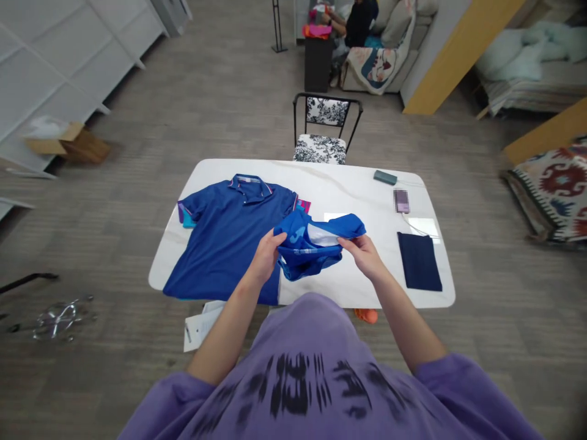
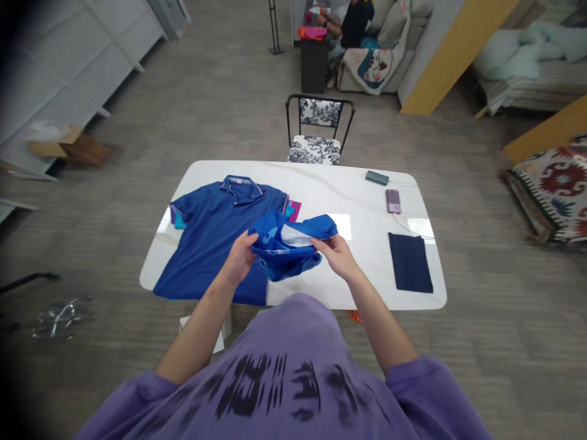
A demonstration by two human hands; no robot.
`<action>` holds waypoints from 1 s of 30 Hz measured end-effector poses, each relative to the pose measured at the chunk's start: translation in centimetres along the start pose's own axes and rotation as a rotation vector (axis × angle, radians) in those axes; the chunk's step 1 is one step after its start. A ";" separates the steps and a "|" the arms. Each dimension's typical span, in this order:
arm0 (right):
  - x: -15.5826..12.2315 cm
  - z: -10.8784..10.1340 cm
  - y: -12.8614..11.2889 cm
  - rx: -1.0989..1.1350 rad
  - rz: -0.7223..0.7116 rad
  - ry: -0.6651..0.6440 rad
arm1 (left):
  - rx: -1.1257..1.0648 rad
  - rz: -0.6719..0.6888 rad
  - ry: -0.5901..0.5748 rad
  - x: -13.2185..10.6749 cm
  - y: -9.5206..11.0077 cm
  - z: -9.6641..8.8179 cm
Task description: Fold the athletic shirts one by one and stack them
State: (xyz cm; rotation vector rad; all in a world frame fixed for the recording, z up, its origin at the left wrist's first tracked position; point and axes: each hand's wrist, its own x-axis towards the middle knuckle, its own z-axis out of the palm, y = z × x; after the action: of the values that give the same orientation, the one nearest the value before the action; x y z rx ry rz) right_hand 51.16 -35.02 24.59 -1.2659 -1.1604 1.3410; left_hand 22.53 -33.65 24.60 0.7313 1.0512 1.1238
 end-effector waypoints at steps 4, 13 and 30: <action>0.9 7.4 -3.5 -0.246 -0.269 0.010 | 0.064 0.024 -0.047 0.1 3.8 -7.6; 4.8 20.5 -9.1 -0.379 -0.258 0.048 | 0.013 0.076 0.093 2.4 9.2 -17.5; 9.0 23.9 -9.9 -0.528 -0.098 -0.460 | 0.497 0.290 0.051 -1.7 17.1 -32.1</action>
State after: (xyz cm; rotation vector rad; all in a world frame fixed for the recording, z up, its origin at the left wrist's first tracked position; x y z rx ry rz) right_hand 27.07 -25.76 33.83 -1.2639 -1.9706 1.3362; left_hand -13.56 -31.28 28.70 1.2869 1.3163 1.1375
